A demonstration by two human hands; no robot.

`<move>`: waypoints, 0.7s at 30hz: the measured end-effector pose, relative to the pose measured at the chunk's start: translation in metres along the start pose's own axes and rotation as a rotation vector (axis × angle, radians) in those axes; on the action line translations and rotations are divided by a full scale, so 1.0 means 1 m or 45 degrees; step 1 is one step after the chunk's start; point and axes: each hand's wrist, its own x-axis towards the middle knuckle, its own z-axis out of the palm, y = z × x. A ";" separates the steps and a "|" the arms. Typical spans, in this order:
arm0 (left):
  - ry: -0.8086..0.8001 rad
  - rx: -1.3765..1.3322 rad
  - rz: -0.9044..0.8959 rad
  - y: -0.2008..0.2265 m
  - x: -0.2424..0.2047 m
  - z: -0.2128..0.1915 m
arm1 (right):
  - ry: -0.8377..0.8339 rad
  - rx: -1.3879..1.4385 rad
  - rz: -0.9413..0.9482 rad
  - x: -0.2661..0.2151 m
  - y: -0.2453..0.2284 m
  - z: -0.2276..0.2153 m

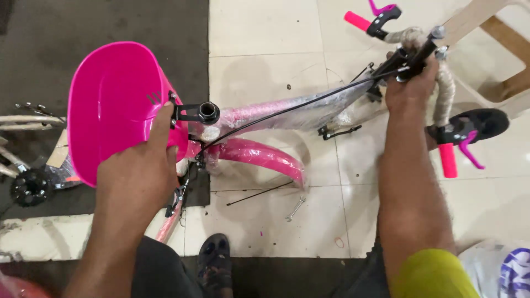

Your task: The person sits on the floor assembling a pink children's bicycle. They align the plastic basket against the handlebar area, use a spanner to tighten its mounting bolts, then fit the handlebar stem into the frame's head tube and tighten the stem clamp bolt by hand.

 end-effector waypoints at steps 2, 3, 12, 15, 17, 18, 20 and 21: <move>-0.092 -0.050 -0.016 -0.007 0.002 0.003 | 0.039 -0.043 -0.048 0.000 -0.007 -0.004; -0.213 -0.088 -0.029 -0.012 -0.002 0.003 | 0.100 -0.081 -0.073 -0.001 -0.014 -0.001; 0.194 -0.741 0.052 -0.073 -0.033 0.032 | 0.159 -0.575 -0.042 -0.094 -0.080 0.043; 0.180 -0.925 0.032 -0.079 -0.029 0.051 | 0.211 -0.513 -0.200 -0.112 -0.088 0.027; 0.194 -0.854 0.121 -0.081 -0.031 0.048 | 0.243 -0.504 -0.196 -0.136 -0.097 0.010; 0.234 -0.788 0.197 -0.078 -0.032 0.046 | 0.245 -0.493 -0.198 -0.147 -0.103 -0.002; 0.230 -0.617 0.307 -0.065 -0.040 0.040 | 0.263 -0.399 -0.213 -0.173 -0.107 -0.018; 0.248 -0.461 0.371 -0.063 -0.042 0.034 | 0.235 -0.327 -0.216 -0.181 -0.106 -0.019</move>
